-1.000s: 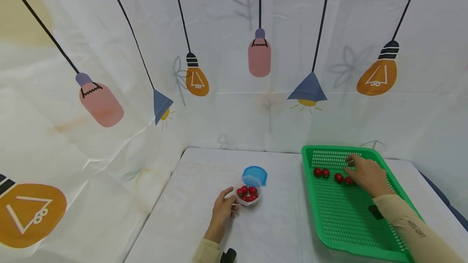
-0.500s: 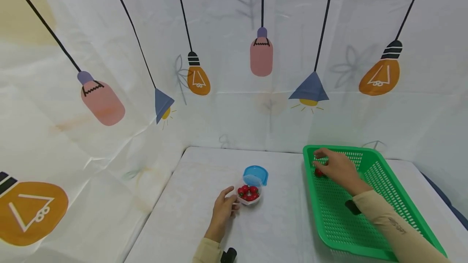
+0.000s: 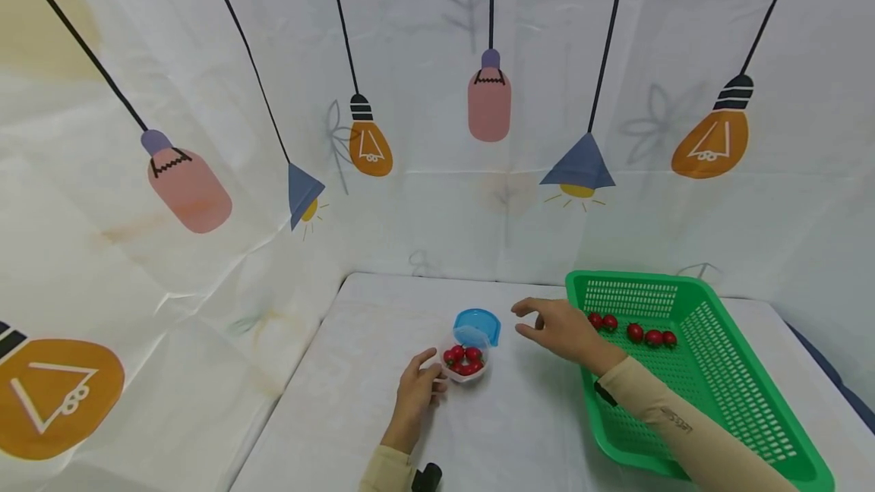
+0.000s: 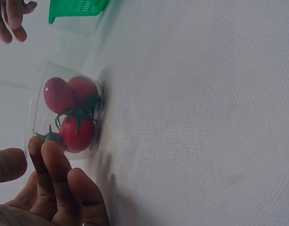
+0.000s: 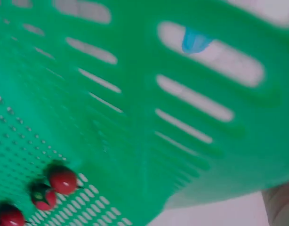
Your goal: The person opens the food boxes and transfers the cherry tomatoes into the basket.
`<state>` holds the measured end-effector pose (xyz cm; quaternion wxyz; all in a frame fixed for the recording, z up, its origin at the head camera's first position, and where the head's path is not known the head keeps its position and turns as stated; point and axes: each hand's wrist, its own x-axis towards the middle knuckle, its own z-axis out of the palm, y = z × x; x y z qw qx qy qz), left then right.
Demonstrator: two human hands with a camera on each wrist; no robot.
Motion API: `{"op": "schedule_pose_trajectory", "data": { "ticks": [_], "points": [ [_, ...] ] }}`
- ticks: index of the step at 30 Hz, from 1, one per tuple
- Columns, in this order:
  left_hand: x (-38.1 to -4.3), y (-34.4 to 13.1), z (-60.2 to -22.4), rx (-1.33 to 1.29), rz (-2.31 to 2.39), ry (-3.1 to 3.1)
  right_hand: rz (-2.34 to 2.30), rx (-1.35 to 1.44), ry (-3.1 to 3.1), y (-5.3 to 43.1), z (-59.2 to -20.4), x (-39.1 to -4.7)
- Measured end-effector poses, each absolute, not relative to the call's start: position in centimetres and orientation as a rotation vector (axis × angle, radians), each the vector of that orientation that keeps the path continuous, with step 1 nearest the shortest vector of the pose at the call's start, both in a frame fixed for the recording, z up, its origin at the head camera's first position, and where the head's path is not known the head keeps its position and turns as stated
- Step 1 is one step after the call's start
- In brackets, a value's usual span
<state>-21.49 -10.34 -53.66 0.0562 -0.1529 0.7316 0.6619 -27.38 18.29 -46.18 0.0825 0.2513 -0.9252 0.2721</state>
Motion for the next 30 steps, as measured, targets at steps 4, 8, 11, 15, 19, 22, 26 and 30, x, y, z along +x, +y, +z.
{"op": "schedule_pose_trajectory", "data": {
  "ticks": [4, 8, 11, 15, 19, 22, 26, 30],
  "points": [
    [-21.5, -10.4, -53.6, -0.467, 2.019, 2.207, 0.849, 0.873, -2.797, 16.5, -46.2, -27.3],
    [-21.5, -10.4, -53.6, -0.460, 2.027, 2.189, 0.815, 0.977, -2.788, 15.7, -45.9, -27.6],
    [-21.5, -10.4, -53.6, -0.450, 2.033, 2.188, 0.770, 1.021, -2.778, 15.4, -45.2, -27.8],
    [-21.5, -10.5, -53.6, -0.440, 2.037, 2.190, 0.735, 1.028, -2.782, 14.6, -44.0, -28.1],
    [-21.4, -10.5, -53.6, -0.426, 2.038, 2.183, 0.758, 1.025, -2.796, 13.3, -43.0, -28.2],
    [-21.4, -10.5, -53.6, -0.413, 2.043, 2.179, 0.793, 1.027, -2.822, 12.2, -42.7, -28.2],
    [-21.5, -10.5, -53.6, -0.405, 2.046, 2.184, 0.815, 1.035, -2.862, 10.7, -43.2, -28.3],
    [-21.5, -10.4, -53.5, -0.413, 2.050, 2.194, 0.817, 1.069, -2.901, 9.6, -44.1, -28.6]
  ]
}}
